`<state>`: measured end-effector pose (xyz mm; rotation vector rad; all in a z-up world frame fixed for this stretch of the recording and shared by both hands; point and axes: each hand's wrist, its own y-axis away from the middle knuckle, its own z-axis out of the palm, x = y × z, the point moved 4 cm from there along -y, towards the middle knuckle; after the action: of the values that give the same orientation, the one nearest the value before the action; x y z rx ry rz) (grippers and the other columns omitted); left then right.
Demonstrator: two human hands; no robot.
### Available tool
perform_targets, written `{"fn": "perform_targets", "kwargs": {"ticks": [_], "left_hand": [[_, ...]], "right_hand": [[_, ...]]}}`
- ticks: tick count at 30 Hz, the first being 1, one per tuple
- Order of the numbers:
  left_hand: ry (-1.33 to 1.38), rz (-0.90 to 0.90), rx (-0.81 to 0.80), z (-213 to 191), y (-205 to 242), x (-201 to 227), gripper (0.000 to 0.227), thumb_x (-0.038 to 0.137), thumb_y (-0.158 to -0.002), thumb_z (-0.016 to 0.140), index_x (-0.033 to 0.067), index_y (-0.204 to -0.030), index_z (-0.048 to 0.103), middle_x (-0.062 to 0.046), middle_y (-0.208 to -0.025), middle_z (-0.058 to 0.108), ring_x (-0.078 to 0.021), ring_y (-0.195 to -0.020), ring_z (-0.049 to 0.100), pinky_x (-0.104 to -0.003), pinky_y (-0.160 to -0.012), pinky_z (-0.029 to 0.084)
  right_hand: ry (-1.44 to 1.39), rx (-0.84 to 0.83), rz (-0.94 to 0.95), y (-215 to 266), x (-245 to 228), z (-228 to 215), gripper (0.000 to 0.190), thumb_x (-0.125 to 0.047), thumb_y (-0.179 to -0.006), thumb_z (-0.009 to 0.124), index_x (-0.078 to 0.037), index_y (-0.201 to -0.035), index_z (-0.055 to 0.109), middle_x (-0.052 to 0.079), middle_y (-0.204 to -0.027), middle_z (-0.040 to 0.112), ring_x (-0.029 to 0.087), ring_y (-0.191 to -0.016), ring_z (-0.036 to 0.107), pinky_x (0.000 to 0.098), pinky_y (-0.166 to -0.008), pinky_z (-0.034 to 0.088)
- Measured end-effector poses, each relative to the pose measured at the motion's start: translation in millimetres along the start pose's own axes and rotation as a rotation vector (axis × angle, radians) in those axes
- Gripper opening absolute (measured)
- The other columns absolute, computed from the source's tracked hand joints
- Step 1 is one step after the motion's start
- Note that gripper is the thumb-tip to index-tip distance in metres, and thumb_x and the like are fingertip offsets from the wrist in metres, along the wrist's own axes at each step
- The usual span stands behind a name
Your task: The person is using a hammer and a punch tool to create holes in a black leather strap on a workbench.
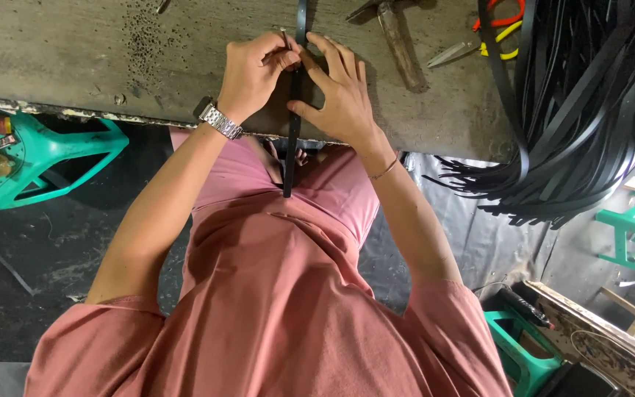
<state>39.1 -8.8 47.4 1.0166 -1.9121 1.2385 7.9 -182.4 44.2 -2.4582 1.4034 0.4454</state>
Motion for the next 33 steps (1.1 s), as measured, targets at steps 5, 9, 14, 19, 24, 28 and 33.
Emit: {"fn": "perform_targets", "kwargs": {"ticks": [5,9,14,19,24,28,33], "left_hand": [[0.035,-0.007,-0.014,0.8,-1.3,2.5,0.002,-0.004,-0.1,0.073,-0.0032,-0.1,0.072,-0.014,-0.094,0.077,-0.0225,-0.085,0.078,-0.027,-0.075,0.065],[0.021,0.007,-0.03,2.8,1.2,-0.5,0.007,-0.009,-0.1,0.069,-0.0018,-0.1,0.07,-0.014,-0.092,0.077,-0.0223,-0.086,0.079,-0.027,-0.075,0.065],[-0.06,0.062,-0.055,7.3,3.4,-2.7,0.009,-0.008,-0.1,0.07,0.0003,-0.099,0.071,-0.01,-0.09,0.077,-0.0176,-0.083,0.076,-0.024,-0.072,0.062],[-0.088,0.074,-0.071,9.7,5.8,-5.1,0.012,-0.01,-0.099,0.069,0.0021,-0.1,0.07,-0.011,-0.091,0.077,-0.0193,-0.087,0.077,-0.027,-0.077,0.064],[-0.062,0.119,-0.116,9.3,6.3,-1.1,0.026,-0.022,-0.091,0.065,-0.0009,-0.106,0.07,-0.014,-0.097,0.077,-0.0224,-0.09,0.076,-0.03,-0.084,0.064],[-0.001,0.149,-0.111,9.6,4.1,3.2,0.02,-0.022,-0.09,0.064,-0.0046,-0.097,0.07,-0.015,-0.095,0.075,-0.0227,-0.087,0.075,-0.031,-0.082,0.065],[-0.11,0.223,-0.103,16.1,7.4,-3.4,0.011,-0.011,-0.094,0.075,-0.0025,-0.101,0.074,-0.015,-0.094,0.078,-0.0224,-0.083,0.077,-0.028,-0.073,0.067]], "right_hand": [[0.004,0.036,-0.024,1.1,1.7,0.9,0.066,-0.06,-0.097,0.075,-0.008,-0.136,0.067,0.004,-0.16,0.033,0.033,-0.141,0.036,0.0557,-0.101,0.04],[-0.011,0.042,-0.025,1.7,3.0,2.7,0.059,-0.058,-0.097,0.076,-0.007,-0.125,0.071,0.004,-0.161,0.033,0.034,-0.142,0.035,0.0572,-0.102,0.039],[0.011,0.023,-0.017,1.6,2.8,2.5,0.065,-0.06,-0.098,0.073,-0.006,-0.133,0.069,0.004,-0.161,0.031,0.033,-0.142,0.034,0.056,-0.102,0.039],[0.015,0.037,-0.018,2.8,5.4,6.3,0.066,-0.057,-0.097,0.076,-0.009,-0.141,0.064,0.003,-0.161,0.032,0.032,-0.143,0.035,0.0545,-0.105,0.038],[-0.124,-0.119,0.058,4.5,17.9,2.0,0.085,-0.074,-0.098,0.049,-0.019,-0.161,0.037,0.002,-0.169,0.022,0.034,-0.157,0.02,0.0814,-0.116,0.021],[0.384,0.311,0.363,18.2,72.0,-34.6,0.054,-0.052,-0.104,0.064,-0.011,-0.14,0.058,0.012,-0.141,0.054,0.031,-0.127,0.049,0.0494,-0.1,0.042],[1.075,0.283,0.451,31.9,80.9,-44.8,0.031,-0.046,-0.1,0.07,-0.016,-0.097,0.066,0.003,-0.094,0.062,0.024,-0.094,0.056,0.0399,-0.077,0.04]]}}
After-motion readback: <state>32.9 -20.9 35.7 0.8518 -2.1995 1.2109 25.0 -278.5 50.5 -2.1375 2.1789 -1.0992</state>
